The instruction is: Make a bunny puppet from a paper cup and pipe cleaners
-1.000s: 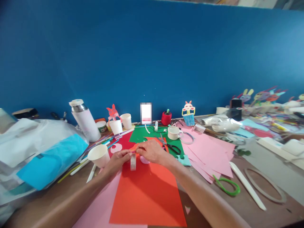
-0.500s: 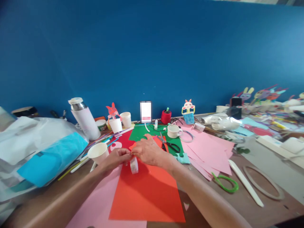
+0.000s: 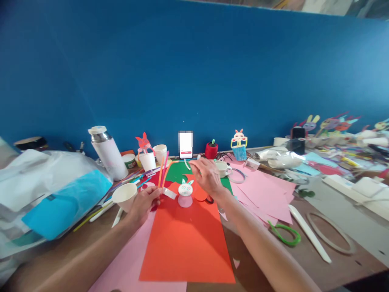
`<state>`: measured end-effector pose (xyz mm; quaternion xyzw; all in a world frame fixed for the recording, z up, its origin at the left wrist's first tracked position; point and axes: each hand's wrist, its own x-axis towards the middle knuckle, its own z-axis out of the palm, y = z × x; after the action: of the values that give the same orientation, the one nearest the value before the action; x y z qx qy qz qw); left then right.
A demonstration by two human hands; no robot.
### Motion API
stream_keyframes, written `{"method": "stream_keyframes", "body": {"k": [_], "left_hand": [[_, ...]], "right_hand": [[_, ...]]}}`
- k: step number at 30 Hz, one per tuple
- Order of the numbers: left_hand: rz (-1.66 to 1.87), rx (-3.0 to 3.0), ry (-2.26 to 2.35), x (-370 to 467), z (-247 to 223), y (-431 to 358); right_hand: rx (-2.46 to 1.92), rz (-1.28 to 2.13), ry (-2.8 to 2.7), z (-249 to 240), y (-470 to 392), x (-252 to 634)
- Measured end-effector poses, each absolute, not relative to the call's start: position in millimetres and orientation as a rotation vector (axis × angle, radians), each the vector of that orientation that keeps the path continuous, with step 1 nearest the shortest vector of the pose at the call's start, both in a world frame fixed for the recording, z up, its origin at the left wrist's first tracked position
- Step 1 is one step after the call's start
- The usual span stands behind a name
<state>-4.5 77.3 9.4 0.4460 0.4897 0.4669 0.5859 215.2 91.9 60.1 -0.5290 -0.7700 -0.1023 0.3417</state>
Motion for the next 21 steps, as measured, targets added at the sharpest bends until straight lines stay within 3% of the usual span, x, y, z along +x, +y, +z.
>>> {"method": "stream_keyframes", "body": {"k": [3,8,21], "left_hand": [[1.126,0.992,1.142,-5,2,81],[1.124,0.941,1.158,-6,0,81],[1.148,0.907,1.135,-5,1,78]], "right_hand": [[-1.806,-0.095,-2.157,50,96,233],[-2.080,-0.027,-2.163,32,87,254],[-2.218,0.127,-2.235,32,75,268]]}}
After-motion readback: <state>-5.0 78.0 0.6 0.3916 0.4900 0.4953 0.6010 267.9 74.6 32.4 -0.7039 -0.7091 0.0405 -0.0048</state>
